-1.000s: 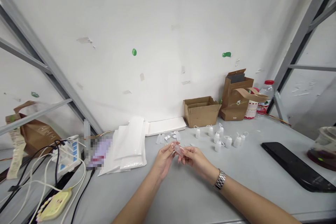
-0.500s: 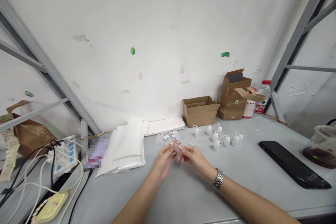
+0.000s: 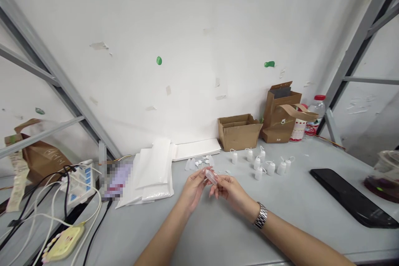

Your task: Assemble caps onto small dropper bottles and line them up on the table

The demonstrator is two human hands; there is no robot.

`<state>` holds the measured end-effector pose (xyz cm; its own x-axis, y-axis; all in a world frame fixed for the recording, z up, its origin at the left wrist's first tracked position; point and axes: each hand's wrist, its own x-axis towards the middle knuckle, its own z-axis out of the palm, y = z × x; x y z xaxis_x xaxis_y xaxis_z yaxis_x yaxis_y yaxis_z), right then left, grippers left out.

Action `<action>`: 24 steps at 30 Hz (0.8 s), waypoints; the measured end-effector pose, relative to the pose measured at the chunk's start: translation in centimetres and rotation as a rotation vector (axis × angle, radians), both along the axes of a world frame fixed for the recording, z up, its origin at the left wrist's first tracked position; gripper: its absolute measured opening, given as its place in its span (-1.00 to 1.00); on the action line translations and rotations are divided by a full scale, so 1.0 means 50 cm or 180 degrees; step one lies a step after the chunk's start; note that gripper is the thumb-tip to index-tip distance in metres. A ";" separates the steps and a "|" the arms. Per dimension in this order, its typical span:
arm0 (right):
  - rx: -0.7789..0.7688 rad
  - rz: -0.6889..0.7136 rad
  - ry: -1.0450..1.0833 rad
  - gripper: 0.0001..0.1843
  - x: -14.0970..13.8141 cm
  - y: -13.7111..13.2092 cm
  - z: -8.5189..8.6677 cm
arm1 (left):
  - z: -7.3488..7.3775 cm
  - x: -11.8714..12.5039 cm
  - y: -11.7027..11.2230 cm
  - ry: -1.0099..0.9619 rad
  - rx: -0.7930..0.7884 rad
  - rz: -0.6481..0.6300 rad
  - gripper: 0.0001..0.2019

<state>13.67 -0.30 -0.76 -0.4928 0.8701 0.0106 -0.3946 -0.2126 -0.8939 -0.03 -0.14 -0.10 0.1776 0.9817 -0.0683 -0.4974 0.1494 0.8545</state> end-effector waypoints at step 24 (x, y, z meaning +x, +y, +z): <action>-0.0152 -0.1255 -0.0319 -0.58 0.020 0.032 -0.017 | -0.046 -0.069 0.129 0.5441 0.1557 0.1204 -0.86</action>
<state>14.65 1.31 -1.60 -0.1181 0.9908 -0.0656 -0.3655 -0.1048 -0.9249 -3.47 6.28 -2.41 0.0167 0.9333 0.3587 0.9324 -0.1440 0.3314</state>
